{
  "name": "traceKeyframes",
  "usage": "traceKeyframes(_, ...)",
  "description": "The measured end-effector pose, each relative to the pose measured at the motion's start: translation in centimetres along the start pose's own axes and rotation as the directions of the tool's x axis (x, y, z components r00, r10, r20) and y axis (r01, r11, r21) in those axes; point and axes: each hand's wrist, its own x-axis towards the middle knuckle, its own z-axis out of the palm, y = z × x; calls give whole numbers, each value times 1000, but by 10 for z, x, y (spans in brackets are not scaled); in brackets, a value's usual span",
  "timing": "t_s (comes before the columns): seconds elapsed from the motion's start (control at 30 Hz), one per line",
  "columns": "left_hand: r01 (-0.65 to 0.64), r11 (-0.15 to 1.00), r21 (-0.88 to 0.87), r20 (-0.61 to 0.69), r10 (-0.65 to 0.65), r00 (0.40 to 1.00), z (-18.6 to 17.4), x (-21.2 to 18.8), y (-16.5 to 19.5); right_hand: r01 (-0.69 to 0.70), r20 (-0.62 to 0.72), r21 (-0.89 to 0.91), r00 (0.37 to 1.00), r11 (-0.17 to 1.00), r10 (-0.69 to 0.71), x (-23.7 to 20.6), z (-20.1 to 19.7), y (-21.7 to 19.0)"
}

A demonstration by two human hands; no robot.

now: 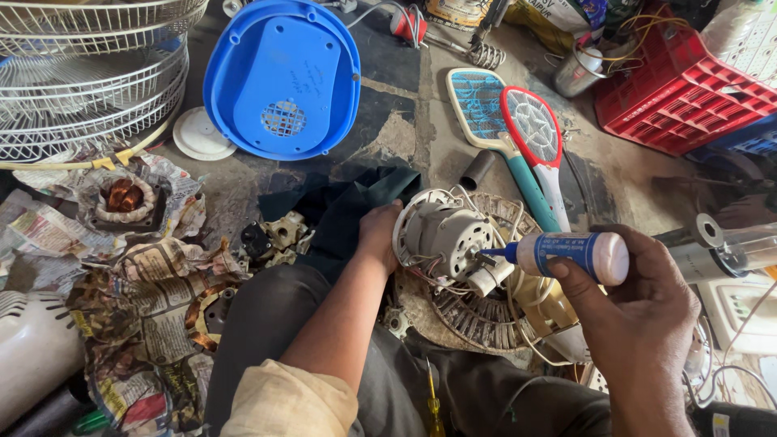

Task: The person disassembles a small electric fan motor, removes the rear housing, and uses a screwdriver to adjust internal components. They apply lubricant from a bottle into the motor shaft area and continue adjusting parts with the screwdriver.

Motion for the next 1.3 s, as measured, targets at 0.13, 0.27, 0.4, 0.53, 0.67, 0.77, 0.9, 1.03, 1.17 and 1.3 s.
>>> traceKeyframes(0.13, -5, 999, -41, 59, 8, 998, -1, 1, -2, -25, -11, -53, 1000, 998, 24, 0, 0, 0)
traceKeyframes(0.27, -13, 999, -40, 69, 16, 998, -2, 1, -2, 19, 7, 4, 1000, 1000, -19, 0, 0, 0)
traceKeyframes(0.4, -19, 999, -43, 73, 22, 997, -1, 0, -2, 13, 0, -5, 1000, 1000, -13, -1, -1, -1)
traceKeyframes(0.53, -19, 999, -40, 68, 22, 997, -1, 0, -2, 26, 6, 10, 1000, 1000, -26, 0, 0, -1)
traceKeyframes(0.67, -26, 999, -36, 40, 28, 999, -1, 0, -2, 42, 5, -25, 999, 999, -42, 0, 3, -1)
traceKeyframes(0.77, -25, 999, -35, 60, 27, 998, -1, 0, -1, 35, 13, -29, 999, 999, -35, 0, 5, -1)
traceKeyframes(0.9, -12, 998, -57, 36, 14, 999, 0, -1, -1, 10, -1, -77, 1000, 997, -10, 1, 4, -1)
traceKeyframes(1.03, -27, 999, -46, 72, 31, 997, 1, -1, -2, 65, 1, -26, 998, 998, -65, 2, 1, -1)
traceKeyframes(1.17, -31, 999, -37, 52, 33, 998, 1, 0, -3, 22, -17, -37, 1000, 999, -23, 1, 0, 0)
traceKeyframes(1.3, -33, 999, -34, 80, 36, 996, 1, -1, -2, 55, -2, -77, 998, 996, -55, 0, 4, -1)
